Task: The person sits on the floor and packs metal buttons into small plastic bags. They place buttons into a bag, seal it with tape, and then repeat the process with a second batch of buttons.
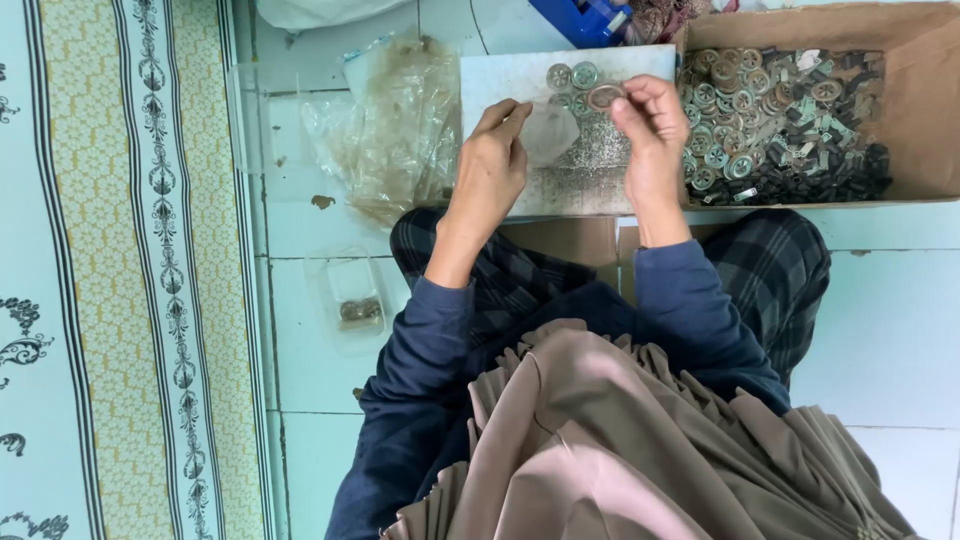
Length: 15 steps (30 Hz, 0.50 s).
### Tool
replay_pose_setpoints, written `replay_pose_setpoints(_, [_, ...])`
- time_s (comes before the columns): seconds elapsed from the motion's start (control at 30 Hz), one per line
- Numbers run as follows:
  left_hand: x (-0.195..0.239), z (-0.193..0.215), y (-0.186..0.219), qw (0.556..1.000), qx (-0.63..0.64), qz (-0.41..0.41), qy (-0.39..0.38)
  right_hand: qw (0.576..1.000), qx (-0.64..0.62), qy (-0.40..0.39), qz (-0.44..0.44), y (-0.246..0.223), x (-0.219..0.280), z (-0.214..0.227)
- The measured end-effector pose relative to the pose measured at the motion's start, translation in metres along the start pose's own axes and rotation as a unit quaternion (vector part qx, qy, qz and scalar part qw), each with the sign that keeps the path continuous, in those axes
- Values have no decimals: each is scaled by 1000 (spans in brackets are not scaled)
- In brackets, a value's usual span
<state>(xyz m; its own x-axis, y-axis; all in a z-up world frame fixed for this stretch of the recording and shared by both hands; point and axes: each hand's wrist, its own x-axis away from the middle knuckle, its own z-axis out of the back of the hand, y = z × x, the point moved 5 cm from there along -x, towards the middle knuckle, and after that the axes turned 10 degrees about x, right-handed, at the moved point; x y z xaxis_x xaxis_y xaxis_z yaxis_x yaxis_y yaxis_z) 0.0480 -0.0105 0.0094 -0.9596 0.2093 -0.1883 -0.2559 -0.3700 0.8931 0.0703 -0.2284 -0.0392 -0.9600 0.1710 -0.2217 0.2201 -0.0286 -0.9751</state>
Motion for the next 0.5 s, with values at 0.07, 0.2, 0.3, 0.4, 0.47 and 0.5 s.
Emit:
replay_pose_setpoints(0.07, [-4,0,0,1000,-4,0,3,997,30,-42,52,-43,2,-12])
replay_pose_setpoints(0.2, [-15,5,4,999,-29,-20,19,958,197,-108,181,-117,2,-47])
replay_pose_setpoints(0.3, [-15,22,19,1000,-23,3,16,981,152,-45,112,-64,-16,-35])
replay_pose_setpoints(0.4, [-15,41,53,1000,-11,-11,25,976,216,-27,4,21,-39,-18])
replay_pose_setpoints(0.47, [-15,47,67,999,-11,-17,28,951,299,-31,-77,75,-41,-7])
replay_pose_setpoints(0.5, [-13,51,74,999,-11,-21,33,912,376,-40,-159,106,-39,0])
